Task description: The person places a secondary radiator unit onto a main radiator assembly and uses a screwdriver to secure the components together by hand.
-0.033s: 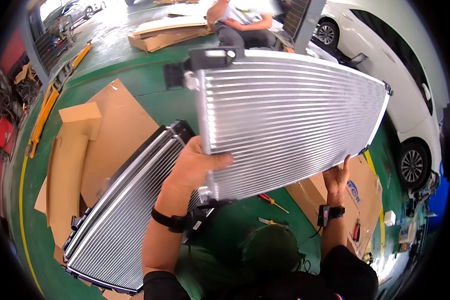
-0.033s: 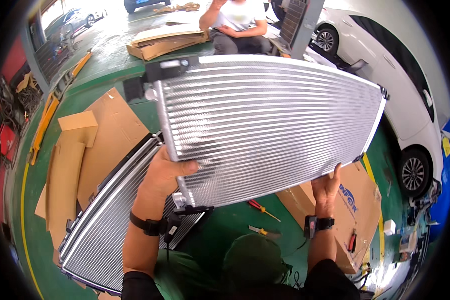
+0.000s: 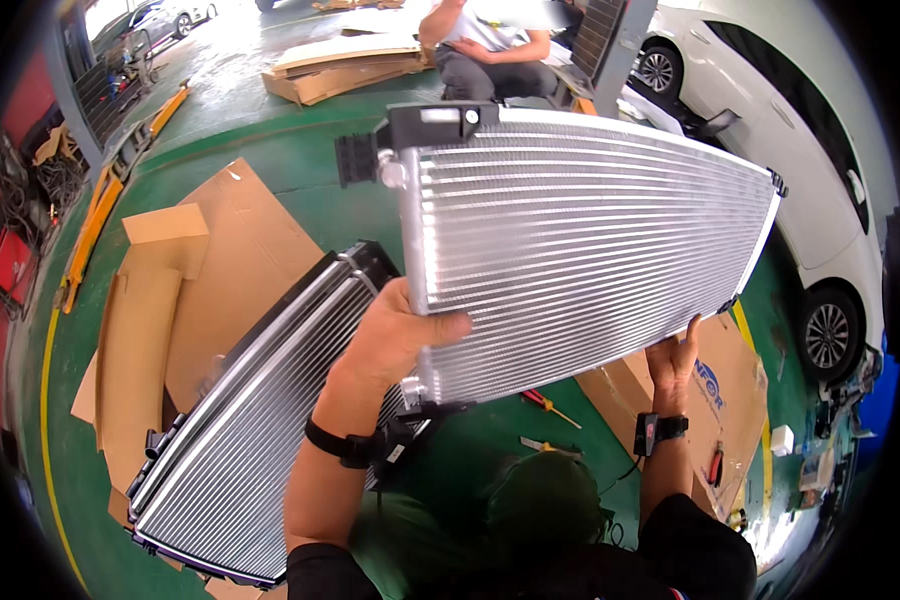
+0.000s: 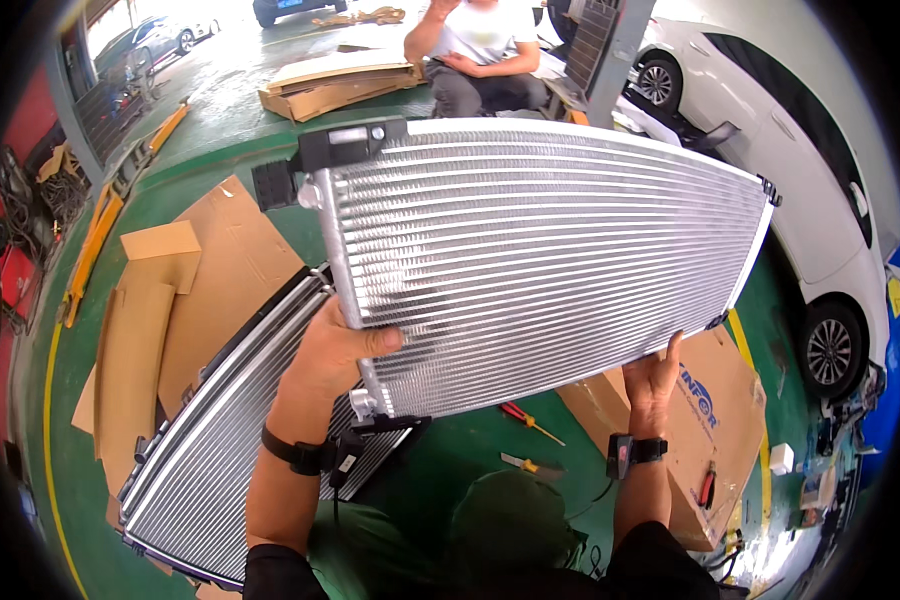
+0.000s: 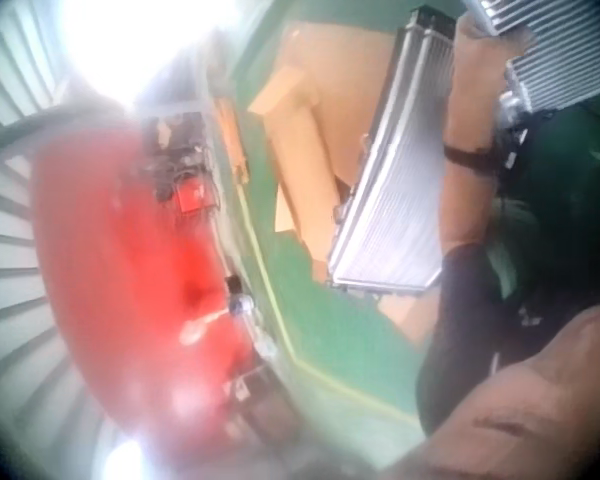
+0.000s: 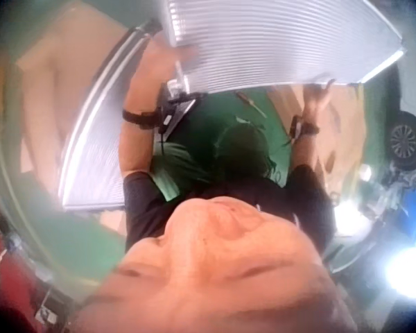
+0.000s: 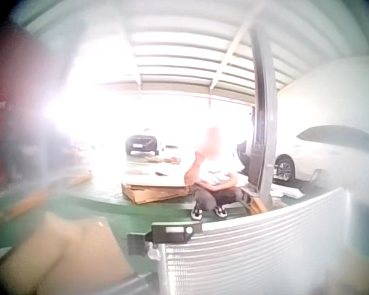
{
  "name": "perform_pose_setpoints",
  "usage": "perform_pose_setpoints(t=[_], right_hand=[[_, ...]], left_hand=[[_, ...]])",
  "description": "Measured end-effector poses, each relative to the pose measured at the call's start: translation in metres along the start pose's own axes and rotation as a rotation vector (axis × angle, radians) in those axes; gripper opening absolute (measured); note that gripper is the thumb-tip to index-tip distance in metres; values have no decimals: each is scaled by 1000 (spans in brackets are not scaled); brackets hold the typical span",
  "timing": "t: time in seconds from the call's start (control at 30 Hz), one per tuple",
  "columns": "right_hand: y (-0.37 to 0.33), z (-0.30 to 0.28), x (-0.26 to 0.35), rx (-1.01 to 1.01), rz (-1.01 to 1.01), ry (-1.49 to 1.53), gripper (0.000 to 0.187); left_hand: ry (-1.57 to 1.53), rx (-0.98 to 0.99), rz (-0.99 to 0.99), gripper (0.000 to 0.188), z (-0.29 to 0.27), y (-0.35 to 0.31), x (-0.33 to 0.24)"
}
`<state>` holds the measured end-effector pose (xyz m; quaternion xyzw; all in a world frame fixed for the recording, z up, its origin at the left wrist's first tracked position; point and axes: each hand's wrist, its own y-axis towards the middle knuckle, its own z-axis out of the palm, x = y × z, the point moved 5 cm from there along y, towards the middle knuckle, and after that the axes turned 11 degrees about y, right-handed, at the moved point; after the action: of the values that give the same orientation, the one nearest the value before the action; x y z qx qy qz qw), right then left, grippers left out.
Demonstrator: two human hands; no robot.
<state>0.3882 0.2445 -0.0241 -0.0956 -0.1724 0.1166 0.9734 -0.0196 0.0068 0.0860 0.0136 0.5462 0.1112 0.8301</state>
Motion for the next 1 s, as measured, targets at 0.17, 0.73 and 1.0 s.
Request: perform_pose_setpoints(t=[0.17, 0.73, 1.0], right_hand=[[25, -6, -18, 47, 0, -82, 99], [55, 20, -114, 105, 99, 34, 111], [45, 19, -124, -13, 115, 74, 105]], left_hand=[[124, -11, -7, 39, -13, -27, -6], [649, -175, -43, 43, -46, -102, -8], [498, -216, -83, 37, -43, -115, -20]])
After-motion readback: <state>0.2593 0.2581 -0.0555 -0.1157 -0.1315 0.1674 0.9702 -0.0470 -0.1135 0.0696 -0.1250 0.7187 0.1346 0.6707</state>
